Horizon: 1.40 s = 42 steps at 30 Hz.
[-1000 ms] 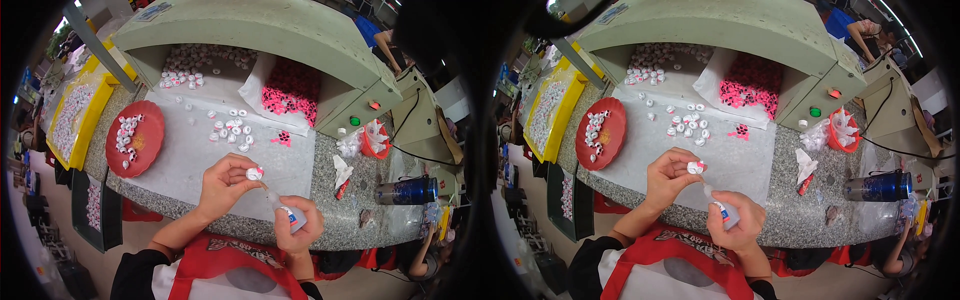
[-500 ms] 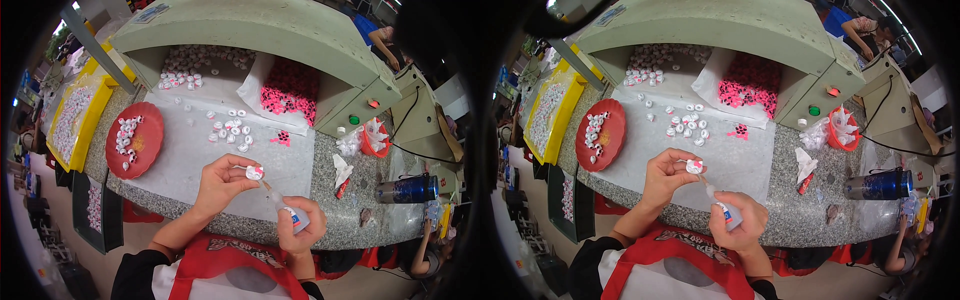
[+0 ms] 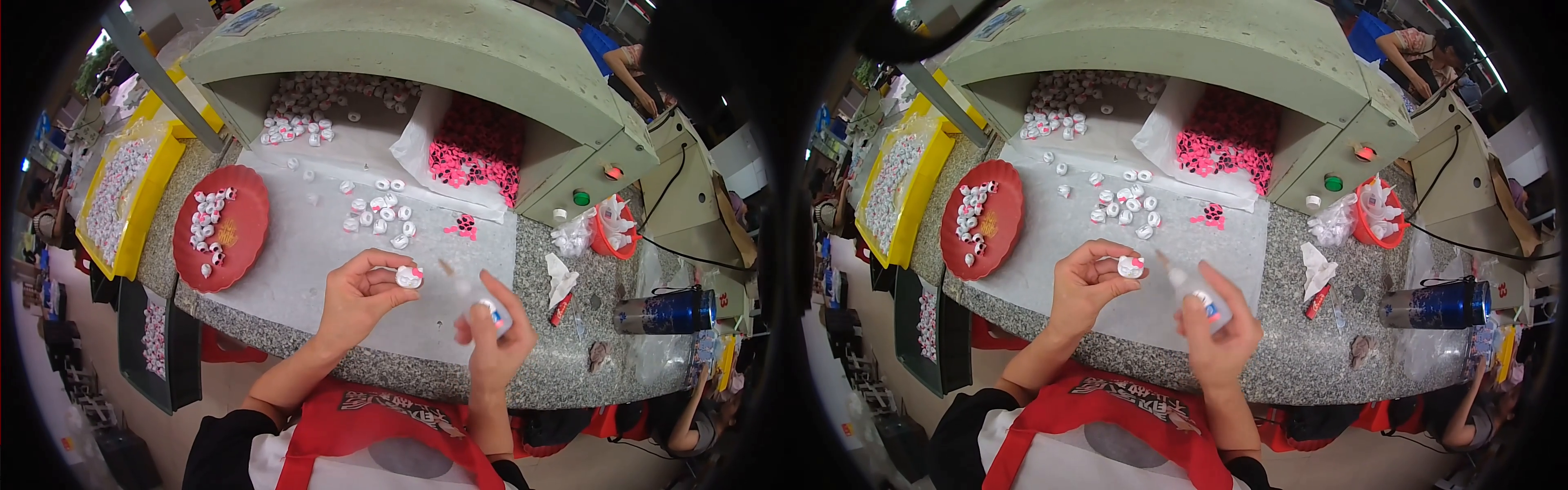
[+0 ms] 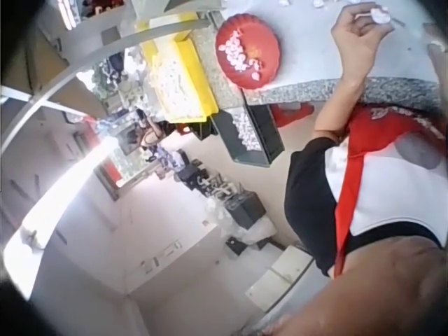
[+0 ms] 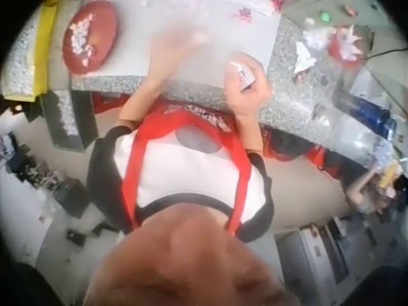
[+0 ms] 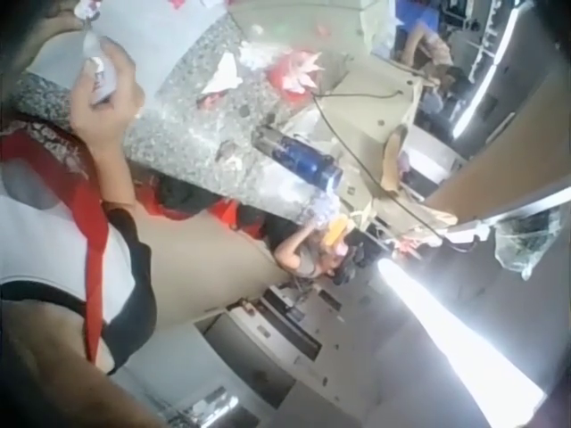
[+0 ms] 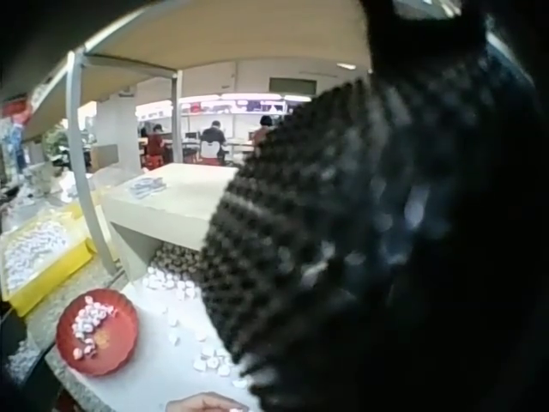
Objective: Applying glue to small white plastic parts and joining them with pink decorative pieces at an assembly station.
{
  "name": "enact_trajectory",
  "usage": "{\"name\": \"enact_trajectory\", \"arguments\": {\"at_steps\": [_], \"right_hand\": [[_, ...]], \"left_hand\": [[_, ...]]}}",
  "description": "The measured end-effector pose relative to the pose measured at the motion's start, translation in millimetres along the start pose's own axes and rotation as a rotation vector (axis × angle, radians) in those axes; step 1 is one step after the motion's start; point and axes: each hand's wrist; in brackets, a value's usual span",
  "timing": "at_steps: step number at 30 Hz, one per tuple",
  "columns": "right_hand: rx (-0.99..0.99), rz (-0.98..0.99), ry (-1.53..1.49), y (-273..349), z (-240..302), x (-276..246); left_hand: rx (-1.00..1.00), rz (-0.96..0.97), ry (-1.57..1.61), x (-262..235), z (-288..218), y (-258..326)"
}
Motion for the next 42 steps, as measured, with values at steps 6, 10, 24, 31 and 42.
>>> {"name": "enact_trajectory", "arguments": {"at_steps": [6, 10, 24, 31, 42], "right_hand": [[0.096, 0.069, 0.367, -111.9, -98.2, 21.0], [-0.413, 0.09, 1.02, -127.9, -99.6, 32.2], [-0.434, 0.114, 0.67, -109.9, -87.6, -3.3], [-0.408, 0.16, 1.005, -120.4, -106.6, 12.6], [-0.416, 0.336, 1.106, -119.6, -87.5, 4.1]], "left_hand": [[-0.046, 0.026, 0.009, -2.5, 4.7, 6.4], [-0.071, 0.013, 0.02, -4.2, -0.7, 10.1], [-0.022, -0.017, -0.005, -0.5, 10.3, 3.7], [-0.009, -0.037, 0.0, -5.2, 11.2, 7.2], [-0.02, -0.022, 0.012, -1.9, 10.1, 7.7]]}}
Point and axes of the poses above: each hand's wrist, its own y-axis away from the middle knuckle, its own x-axis out of the palm, z = x × y, and after that the axes turned 8 degrees about -z, right-handed
